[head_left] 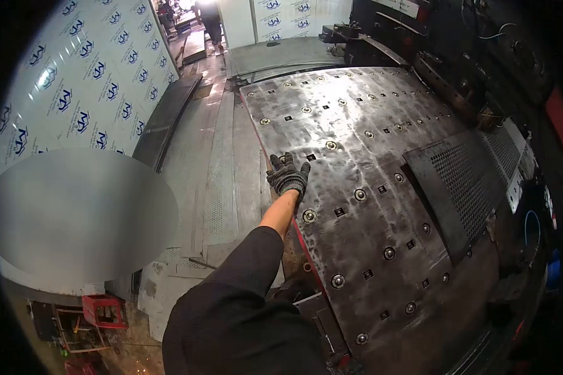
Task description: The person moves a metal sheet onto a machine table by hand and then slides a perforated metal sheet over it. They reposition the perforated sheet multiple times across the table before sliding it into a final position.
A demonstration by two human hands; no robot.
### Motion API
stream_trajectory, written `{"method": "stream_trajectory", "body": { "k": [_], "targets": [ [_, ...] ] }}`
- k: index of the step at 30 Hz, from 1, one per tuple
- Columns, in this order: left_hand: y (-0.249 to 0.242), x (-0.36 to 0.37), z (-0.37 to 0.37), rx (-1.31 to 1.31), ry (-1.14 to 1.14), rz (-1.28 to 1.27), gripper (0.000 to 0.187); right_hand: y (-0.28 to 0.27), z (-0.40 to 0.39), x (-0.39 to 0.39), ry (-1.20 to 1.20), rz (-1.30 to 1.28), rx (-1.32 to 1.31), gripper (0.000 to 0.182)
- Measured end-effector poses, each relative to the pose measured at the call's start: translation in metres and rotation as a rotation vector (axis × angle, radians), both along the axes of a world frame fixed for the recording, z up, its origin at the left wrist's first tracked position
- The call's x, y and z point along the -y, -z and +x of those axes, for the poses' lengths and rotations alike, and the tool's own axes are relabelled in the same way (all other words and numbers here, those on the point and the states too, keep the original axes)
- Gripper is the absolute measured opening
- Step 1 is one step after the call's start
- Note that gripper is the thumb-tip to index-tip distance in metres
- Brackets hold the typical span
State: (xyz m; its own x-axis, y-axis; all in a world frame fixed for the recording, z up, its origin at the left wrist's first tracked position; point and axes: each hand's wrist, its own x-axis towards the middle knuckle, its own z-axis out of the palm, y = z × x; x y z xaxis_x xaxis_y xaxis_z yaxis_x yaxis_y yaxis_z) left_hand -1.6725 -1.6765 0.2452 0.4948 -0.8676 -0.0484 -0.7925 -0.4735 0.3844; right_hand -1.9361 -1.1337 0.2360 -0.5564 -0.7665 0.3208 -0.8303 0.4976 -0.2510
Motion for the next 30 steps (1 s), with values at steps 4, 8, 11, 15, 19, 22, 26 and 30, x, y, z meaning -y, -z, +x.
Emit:
{"method": "stream_trajectory", "body": {
  "k": [4, 8, 11, 15, 19, 22, 26, 30],
  "targets": [
    [0.004, 0.002, 0.001, -0.003, 0.003, -0.002, 0.092, -0.004, 0.0, -0.007, 0.015, -0.005, 0.006, 0.047],
    [-0.009, 0.0, 0.0, -0.045, -0.003, 0.066, 0.093, -0.003, 0.001, -0.015, 0.025, -0.017, 0.006, 0.047],
    [0.035, 0.021, 0.012, 0.07, 0.116, 0.05, 0.097, 0.002, 0.006, -0.029, 0.032, -0.02, 0.011, 0.048],
    [0.041, 0.025, 0.011, 0.1, 0.092, 0.052, 0.096, 0.0, 0.018, -0.031, 0.113, -0.021, 0.035, 0.048],
    [0.053, 0.034, 0.016, 0.13, 0.084, 0.078, 0.1, 0.024, 0.027, -0.036, 0.184, -0.068, -0.095, 0.051],
    [-0.015, -0.004, -0.007, 0.023, 0.011, 0.131, 0.095, 0.012, 0.032, -0.034, 0.242, -0.028, 0.007, 0.053],
    [-0.024, -0.01, -0.014, 0.04, -0.016, 0.151, 0.093, 0.013, 0.034, -0.032, 0.265, -0.056, 0.033, 0.053],
    [-0.027, -0.01, -0.015, 0.018, -0.024, 0.14, 0.092, 0.005, 0.034, -0.027, 0.265, -0.09, 0.016, 0.05]
  ]
}}
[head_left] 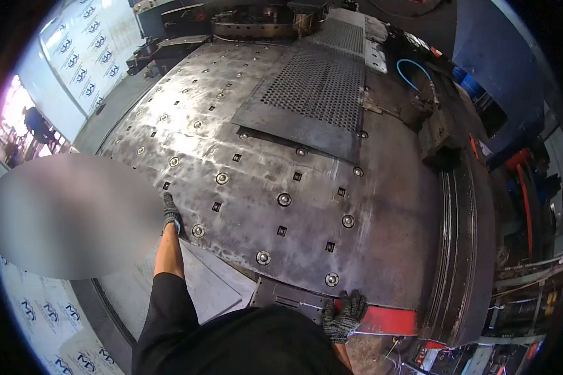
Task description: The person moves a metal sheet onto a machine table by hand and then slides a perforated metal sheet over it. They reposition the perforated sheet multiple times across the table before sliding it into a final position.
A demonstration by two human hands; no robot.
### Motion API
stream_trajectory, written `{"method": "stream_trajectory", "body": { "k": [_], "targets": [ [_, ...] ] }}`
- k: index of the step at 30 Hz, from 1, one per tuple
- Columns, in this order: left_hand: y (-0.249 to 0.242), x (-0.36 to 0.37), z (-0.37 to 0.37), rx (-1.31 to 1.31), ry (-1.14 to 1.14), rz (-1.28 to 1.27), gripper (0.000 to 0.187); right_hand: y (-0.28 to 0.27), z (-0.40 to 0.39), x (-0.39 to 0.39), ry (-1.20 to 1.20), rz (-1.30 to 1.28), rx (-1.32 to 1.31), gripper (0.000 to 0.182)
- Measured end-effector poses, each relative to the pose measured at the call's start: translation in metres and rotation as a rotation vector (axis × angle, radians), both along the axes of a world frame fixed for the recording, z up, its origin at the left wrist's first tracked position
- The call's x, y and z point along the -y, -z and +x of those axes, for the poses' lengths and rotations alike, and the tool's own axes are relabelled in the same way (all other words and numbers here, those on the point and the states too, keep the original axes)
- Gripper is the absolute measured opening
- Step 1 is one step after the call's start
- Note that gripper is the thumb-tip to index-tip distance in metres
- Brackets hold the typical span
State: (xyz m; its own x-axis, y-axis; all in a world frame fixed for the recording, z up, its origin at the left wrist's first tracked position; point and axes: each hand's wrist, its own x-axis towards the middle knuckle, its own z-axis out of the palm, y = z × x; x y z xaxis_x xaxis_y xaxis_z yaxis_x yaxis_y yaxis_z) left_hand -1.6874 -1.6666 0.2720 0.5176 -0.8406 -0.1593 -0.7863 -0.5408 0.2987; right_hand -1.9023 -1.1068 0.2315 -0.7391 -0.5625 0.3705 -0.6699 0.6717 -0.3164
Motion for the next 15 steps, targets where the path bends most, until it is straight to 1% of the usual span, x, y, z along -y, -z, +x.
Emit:
{"method": "stream_trajectory", "body": {
  "k": [2, 3, 5, 7, 8, 11, 15],
  "targets": [
    [0.015, 0.006, 0.004, 0.035, 0.003, -0.035, 0.091, 0.004, 0.002, -0.001, 0.032, 0.03, -0.008, 0.051],
    [0.019, 0.007, 0.004, 0.062, -0.003, -0.077, 0.09, 0.005, 0.002, -0.002, 0.037, 0.035, -0.002, 0.051],
    [0.023, 0.009, 0.006, 0.063, -0.011, -0.062, 0.09, 0.005, 0.002, -0.002, 0.027, 0.021, -0.017, 0.052],
    [0.029, 0.011, 0.008, 0.094, 0.003, -0.105, 0.09, 0.004, 0.004, -0.002, 0.049, 0.044, 0.015, 0.052],
    [0.03, 0.013, 0.008, 0.063, -0.012, -0.09, 0.09, 0.008, 0.003, -0.003, 0.05, 0.023, 0.012, 0.052],
    [0.013, 0.003, 0.001, 0.042, -0.009, -0.068, 0.09, 0.013, 0.001, -0.004, 0.046, -0.001, -0.011, 0.051],
    [0.018, 0.006, 0.003, 0.054, -0.006, -0.069, 0.091, 0.011, 0.001, -0.003, 0.04, -0.011, -0.015, 0.05]
  ]
}}
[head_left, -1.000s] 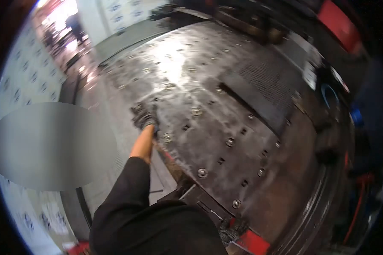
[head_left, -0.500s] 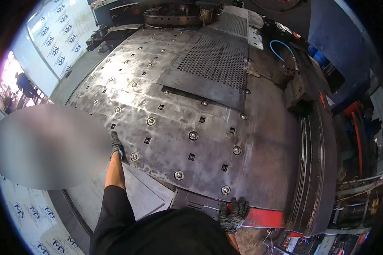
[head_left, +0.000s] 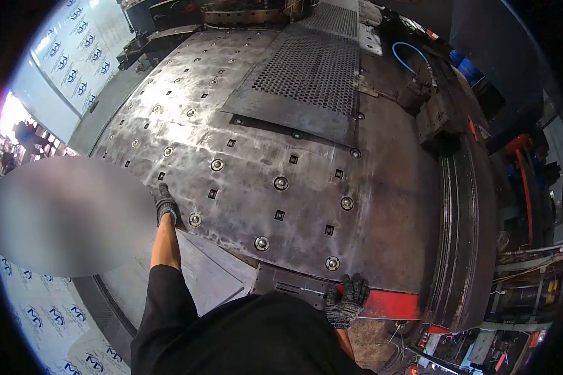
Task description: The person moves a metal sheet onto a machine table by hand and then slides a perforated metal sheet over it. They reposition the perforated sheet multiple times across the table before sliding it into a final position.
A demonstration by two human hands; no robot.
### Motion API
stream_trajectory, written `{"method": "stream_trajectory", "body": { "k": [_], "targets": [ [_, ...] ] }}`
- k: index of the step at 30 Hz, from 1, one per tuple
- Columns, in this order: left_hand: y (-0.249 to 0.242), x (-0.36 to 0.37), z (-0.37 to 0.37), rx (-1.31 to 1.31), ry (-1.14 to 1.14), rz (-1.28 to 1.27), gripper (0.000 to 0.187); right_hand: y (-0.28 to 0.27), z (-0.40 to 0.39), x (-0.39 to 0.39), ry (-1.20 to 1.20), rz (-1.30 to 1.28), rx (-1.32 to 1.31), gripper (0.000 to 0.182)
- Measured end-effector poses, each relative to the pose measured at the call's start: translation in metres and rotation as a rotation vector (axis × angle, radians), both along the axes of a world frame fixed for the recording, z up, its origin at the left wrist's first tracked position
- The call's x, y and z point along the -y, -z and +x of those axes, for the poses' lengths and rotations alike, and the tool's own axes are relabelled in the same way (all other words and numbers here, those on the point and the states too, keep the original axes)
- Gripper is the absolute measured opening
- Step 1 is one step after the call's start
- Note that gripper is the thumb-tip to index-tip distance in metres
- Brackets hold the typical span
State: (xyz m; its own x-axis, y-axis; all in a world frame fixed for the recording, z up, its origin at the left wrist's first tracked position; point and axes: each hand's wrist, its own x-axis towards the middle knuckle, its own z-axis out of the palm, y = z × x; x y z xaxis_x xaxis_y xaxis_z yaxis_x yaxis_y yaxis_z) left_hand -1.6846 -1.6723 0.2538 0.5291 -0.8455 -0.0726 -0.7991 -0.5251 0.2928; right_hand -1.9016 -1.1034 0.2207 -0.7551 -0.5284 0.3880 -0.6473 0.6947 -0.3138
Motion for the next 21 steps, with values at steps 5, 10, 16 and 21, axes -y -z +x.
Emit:
{"method": "stream_trajectory", "body": {
  "k": [5, 10, 16, 21],
  "targets": [
    [0.0, 0.001, 0.001, -0.01, -0.001, 0.027, 0.092, 0.001, 0.0, -0.001, -0.005, 0.012, 0.016, 0.05],
    [0.007, 0.004, 0.002, -0.007, 0.013, 0.012, 0.092, 0.001, 0.0, -0.001, -0.012, 0.014, 0.022, 0.052],
    [0.005, 0.005, 0.005, -0.025, 0.011, 0.04, 0.093, 0.006, 0.003, -0.002, 0.022, -0.015, 0.048, 0.051],
    [-0.005, -0.001, 0.0, -0.004, 0.019, 0.043, 0.093, 0.002, 0.001, -0.003, -0.001, -0.012, 0.033, 0.052]
  ]
}}
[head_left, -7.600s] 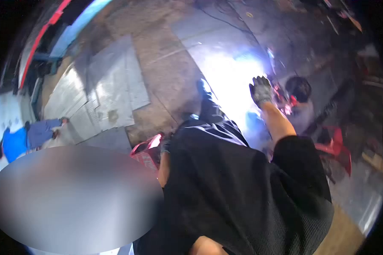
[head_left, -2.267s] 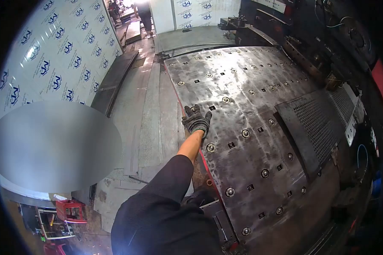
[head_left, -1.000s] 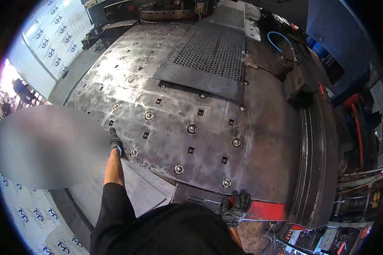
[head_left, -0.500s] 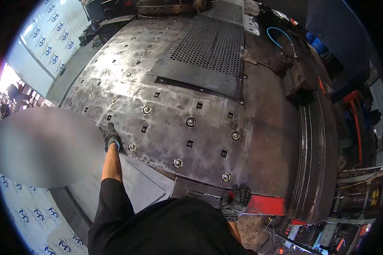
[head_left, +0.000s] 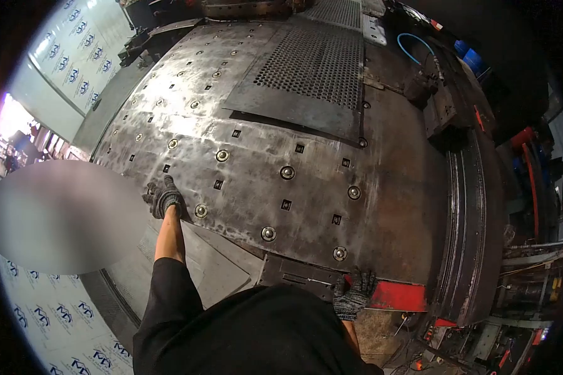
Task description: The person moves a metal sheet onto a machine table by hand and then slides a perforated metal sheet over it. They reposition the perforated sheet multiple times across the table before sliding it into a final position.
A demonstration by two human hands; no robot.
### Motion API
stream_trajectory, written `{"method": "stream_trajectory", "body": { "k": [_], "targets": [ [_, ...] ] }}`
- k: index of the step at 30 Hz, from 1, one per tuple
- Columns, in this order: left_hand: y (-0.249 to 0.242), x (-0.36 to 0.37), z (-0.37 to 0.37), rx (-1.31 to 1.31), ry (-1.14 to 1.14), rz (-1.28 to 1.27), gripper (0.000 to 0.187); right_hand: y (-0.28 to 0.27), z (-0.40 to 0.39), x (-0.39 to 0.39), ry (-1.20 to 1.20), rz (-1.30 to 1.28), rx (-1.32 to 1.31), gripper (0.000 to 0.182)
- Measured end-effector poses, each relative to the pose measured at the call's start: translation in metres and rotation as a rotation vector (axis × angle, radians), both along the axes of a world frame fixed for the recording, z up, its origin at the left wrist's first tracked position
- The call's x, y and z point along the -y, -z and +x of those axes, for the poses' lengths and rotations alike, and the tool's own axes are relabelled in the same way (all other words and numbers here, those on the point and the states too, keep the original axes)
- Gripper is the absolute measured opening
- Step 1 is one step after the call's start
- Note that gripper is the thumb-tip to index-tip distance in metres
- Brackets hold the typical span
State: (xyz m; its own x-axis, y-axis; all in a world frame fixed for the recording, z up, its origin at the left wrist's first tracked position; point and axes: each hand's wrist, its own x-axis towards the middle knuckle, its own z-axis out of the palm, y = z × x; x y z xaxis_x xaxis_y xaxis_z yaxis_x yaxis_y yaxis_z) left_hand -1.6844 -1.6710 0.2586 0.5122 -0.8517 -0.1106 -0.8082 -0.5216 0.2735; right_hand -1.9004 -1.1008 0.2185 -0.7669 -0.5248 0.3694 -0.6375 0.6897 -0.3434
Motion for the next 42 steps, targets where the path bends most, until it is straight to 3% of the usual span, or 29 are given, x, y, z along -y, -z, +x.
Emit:
{"method": "stream_trajectory", "body": {
  "k": [4, 7, 15, 26, 35, 38, 42],
  "targets": [
    [-0.018, -0.01, -0.007, -0.036, 0.005, 0.026, 0.092, -0.004, -0.002, 0.002, -0.017, 0.029, -0.039, 0.053],
    [0.018, 0.011, 0.008, 0.017, 0.024, -0.035, 0.094, -0.008, -0.003, 0.003, -0.005, 0.043, -0.043, 0.053],
    [-0.001, -0.002, -0.004, -0.025, 0.0, 0.024, 0.096, -0.004, 0.0, 0.006, 0.027, 0.004, -0.049, 0.048],
    [0.036, 0.025, 0.016, 0.078, 0.065, 0.014, 0.097, 0.007, -0.002, -0.002, 0.006, 0.003, -0.024, 0.051],
    [0.004, -0.001, -0.004, -0.009, 0.009, -0.001, 0.098, -0.001, -0.001, 0.003, 0.039, 0.028, 0.013, 0.052],
    [0.038, 0.021, 0.014, 0.056, 0.06, -0.017, 0.098, 0.003, -0.001, 0.002, 0.046, 0.015, 0.009, 0.052],
    [0.024, 0.015, 0.01, 0.03, 0.08, 0.004, 0.098, -0.004, 0.0, 0.005, 0.062, 0.023, 0.016, 0.052]
  ]
}}
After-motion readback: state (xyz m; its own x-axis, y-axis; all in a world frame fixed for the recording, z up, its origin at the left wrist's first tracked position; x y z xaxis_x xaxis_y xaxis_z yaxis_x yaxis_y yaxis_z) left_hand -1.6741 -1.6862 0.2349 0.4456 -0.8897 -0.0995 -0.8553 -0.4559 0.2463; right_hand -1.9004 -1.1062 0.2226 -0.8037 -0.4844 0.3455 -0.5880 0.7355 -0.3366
